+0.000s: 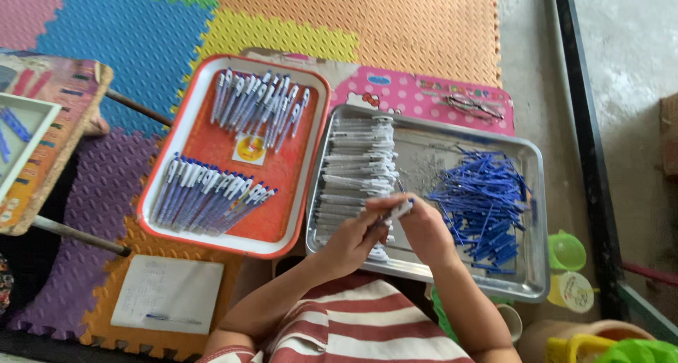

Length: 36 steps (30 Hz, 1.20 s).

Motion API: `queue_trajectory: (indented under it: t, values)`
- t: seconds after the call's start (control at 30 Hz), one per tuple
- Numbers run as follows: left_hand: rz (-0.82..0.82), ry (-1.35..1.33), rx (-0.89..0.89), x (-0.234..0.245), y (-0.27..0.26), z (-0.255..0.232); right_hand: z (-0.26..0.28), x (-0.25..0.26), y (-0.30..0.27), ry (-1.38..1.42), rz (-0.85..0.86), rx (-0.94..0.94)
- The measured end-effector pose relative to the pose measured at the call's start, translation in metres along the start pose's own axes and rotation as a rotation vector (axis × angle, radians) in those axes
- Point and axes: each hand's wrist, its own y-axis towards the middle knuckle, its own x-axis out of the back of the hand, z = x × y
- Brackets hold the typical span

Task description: The person assembles pens by inserting blue ink cartridges into white pen barrels. They pick up a barrel and a cartridge from trays, insert the cartridge into the barrel, and place the completed pen into a separate tray.

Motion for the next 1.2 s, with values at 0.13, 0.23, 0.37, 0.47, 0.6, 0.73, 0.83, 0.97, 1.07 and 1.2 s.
queue_trajectory:
  t: [0.13,0.23,0.37,0.47,0.6,0.73,0.83,0.97,1.07,1.2]
  values:
    - [0.111,0.071,0.013,0.013,-0.015,0.013,0.006,-0.009,-0.002,0.163,0.005,-0.114]
    - [0.159,0.149,0.199,0.015,-0.015,0.015,0.003,-0.004,-0.003,0.029,0.019,-0.147]
    - [0.167,-0.038,0.285,0.013,-0.011,-0.006,-0.011,-0.014,-0.011,-0.596,-0.044,-0.031]
    - [0.134,0.035,0.291,0.008,-0.012,0.006,-0.015,-0.016,-0.009,-0.525,-0.074,-0.065]
    - [0.170,0.004,0.300,0.010,-0.004,0.009,-0.008,-0.018,-0.002,-0.555,-0.037,-0.010]
    - [0.164,0.152,0.280,0.018,-0.001,0.021,-0.008,-0.010,0.004,-0.350,0.028,0.000]
    - [0.218,0.195,0.316,0.030,0.001,0.011,0.007,-0.005,0.013,-0.051,0.082,-0.156]
    - [0.258,0.187,0.363,0.034,0.000,0.014,0.019,0.008,0.023,0.106,0.154,-0.351]
    - [0.238,0.274,0.369,0.031,-0.009,0.034,0.011,0.016,0.023,0.185,0.191,-0.392]
    - [0.227,0.176,0.332,0.031,-0.010,0.049,-0.007,0.022,0.023,0.180,0.109,-0.423]
